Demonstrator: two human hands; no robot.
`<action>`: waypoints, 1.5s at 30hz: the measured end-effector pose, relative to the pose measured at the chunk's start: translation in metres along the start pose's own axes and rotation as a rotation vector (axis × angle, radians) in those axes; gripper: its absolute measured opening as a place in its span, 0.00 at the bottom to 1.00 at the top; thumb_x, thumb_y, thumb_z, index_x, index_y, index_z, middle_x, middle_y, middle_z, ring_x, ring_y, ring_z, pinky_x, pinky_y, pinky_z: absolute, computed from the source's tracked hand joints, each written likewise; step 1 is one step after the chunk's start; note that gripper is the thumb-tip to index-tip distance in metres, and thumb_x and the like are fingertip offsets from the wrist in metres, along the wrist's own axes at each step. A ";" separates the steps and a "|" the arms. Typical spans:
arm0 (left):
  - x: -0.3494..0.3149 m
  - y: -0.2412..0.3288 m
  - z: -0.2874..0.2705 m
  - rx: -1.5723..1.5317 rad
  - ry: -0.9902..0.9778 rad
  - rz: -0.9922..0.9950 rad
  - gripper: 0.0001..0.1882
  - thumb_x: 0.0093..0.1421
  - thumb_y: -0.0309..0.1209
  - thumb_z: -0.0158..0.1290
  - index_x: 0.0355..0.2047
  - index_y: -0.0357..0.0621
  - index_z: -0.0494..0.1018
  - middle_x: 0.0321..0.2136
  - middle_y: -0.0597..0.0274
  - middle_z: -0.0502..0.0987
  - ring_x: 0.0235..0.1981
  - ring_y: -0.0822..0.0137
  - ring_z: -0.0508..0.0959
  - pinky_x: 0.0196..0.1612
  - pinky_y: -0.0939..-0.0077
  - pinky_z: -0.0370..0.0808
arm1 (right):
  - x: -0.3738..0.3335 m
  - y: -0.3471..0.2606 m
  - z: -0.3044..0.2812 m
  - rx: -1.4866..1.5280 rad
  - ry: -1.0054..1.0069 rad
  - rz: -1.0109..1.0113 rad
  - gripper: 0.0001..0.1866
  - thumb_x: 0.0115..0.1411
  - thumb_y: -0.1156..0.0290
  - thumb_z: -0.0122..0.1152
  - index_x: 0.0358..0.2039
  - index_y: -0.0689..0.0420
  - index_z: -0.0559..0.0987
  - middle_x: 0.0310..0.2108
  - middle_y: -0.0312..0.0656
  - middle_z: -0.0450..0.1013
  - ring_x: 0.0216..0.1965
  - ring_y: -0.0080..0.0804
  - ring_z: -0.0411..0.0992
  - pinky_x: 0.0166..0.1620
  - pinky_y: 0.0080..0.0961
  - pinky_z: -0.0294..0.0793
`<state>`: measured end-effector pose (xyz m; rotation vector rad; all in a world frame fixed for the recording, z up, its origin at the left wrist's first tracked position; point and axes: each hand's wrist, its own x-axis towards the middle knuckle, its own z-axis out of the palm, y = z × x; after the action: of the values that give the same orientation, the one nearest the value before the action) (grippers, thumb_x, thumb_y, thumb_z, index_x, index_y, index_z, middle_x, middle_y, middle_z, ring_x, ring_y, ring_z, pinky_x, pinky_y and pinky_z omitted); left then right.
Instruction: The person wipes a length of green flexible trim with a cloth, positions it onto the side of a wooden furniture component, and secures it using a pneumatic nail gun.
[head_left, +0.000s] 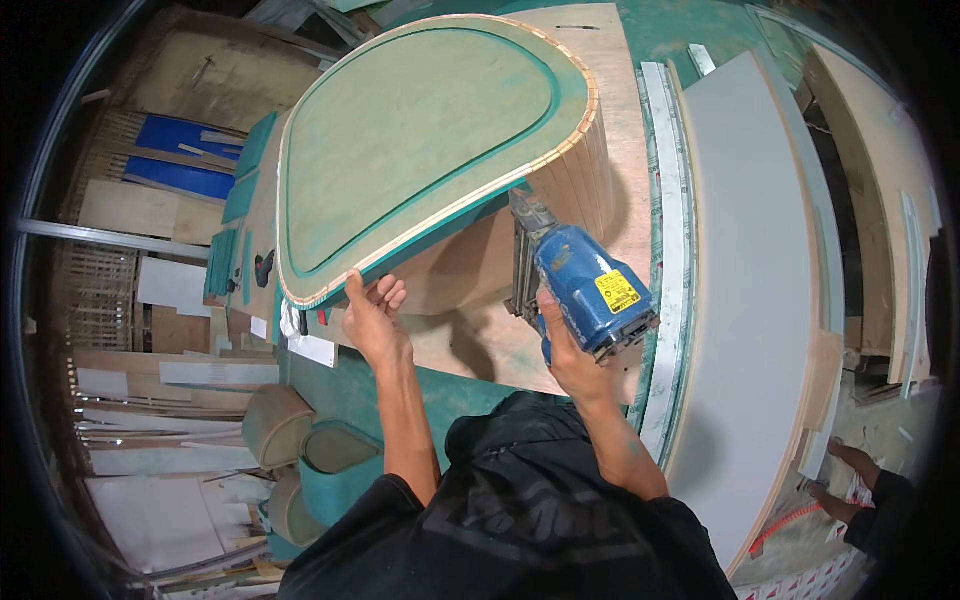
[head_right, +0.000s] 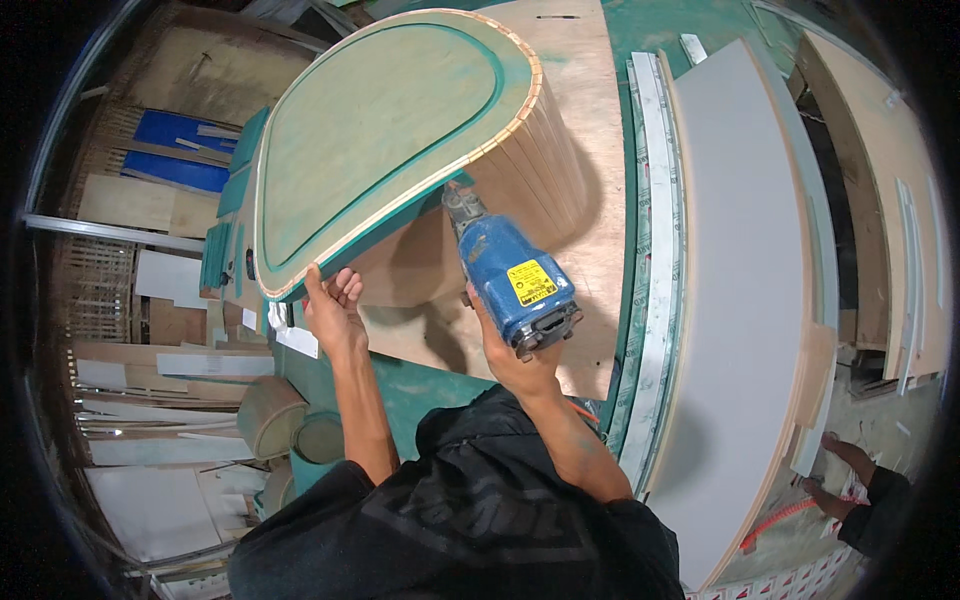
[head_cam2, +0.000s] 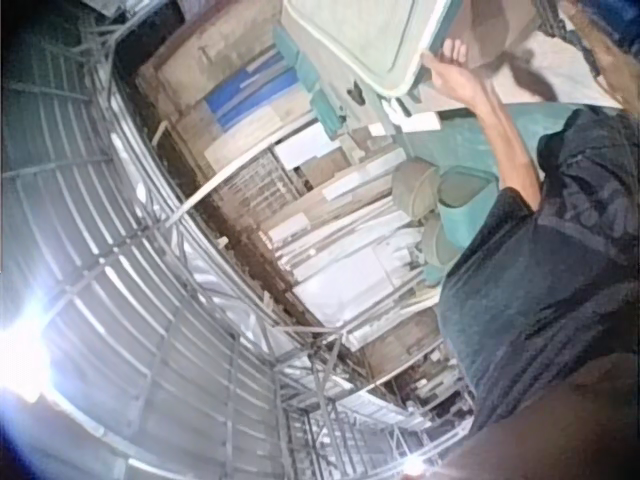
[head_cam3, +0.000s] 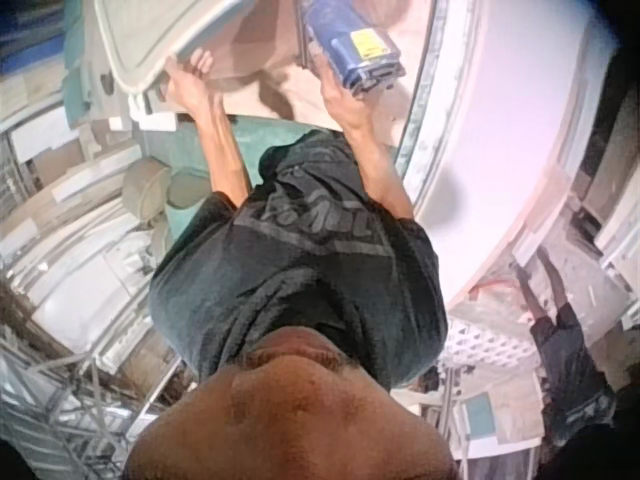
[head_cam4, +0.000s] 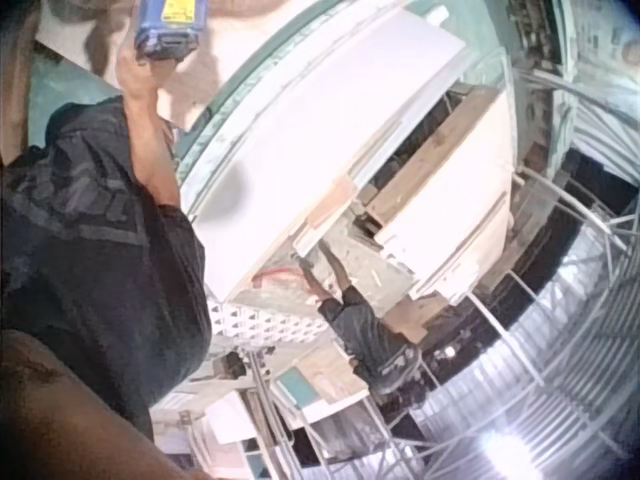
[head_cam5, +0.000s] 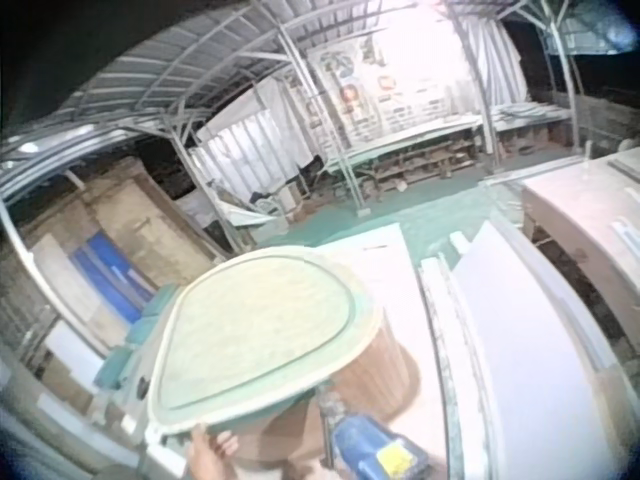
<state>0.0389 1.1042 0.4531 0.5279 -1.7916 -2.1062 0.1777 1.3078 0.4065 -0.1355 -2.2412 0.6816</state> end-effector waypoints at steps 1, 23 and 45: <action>0.000 0.000 -0.001 -0.006 -0.009 -0.002 0.25 0.67 0.47 0.57 0.35 0.29 0.73 0.27 0.51 0.79 0.25 0.63 0.81 0.30 0.76 0.82 | 0.000 -0.001 0.002 0.044 0.012 0.042 0.18 0.55 0.77 0.68 0.47 0.51 0.86 0.45 0.38 0.81 0.44 0.37 0.79 0.49 0.33 0.75; 0.000 0.001 0.000 0.005 -0.003 -0.009 0.25 0.66 0.47 0.58 0.34 0.30 0.71 0.26 0.50 0.79 0.25 0.62 0.81 0.30 0.77 0.82 | -0.003 -0.004 0.011 0.252 0.051 0.114 0.13 0.63 0.74 0.67 0.48 0.57 0.84 0.38 0.46 0.80 0.35 0.38 0.78 0.41 0.36 0.77; 0.004 0.003 -0.002 0.016 -0.037 -0.048 0.24 0.67 0.47 0.56 0.32 0.33 0.72 0.21 0.56 0.76 0.21 0.66 0.78 0.26 0.76 0.79 | -0.004 -0.003 0.021 0.580 0.032 0.620 0.11 0.68 0.65 0.63 0.30 0.57 0.79 0.22 0.31 0.70 0.22 0.20 0.66 0.28 0.22 0.65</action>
<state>0.0361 1.1000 0.4550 0.5454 -1.8346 -2.1486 0.1659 1.2945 0.3939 -0.5534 -1.8710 1.6112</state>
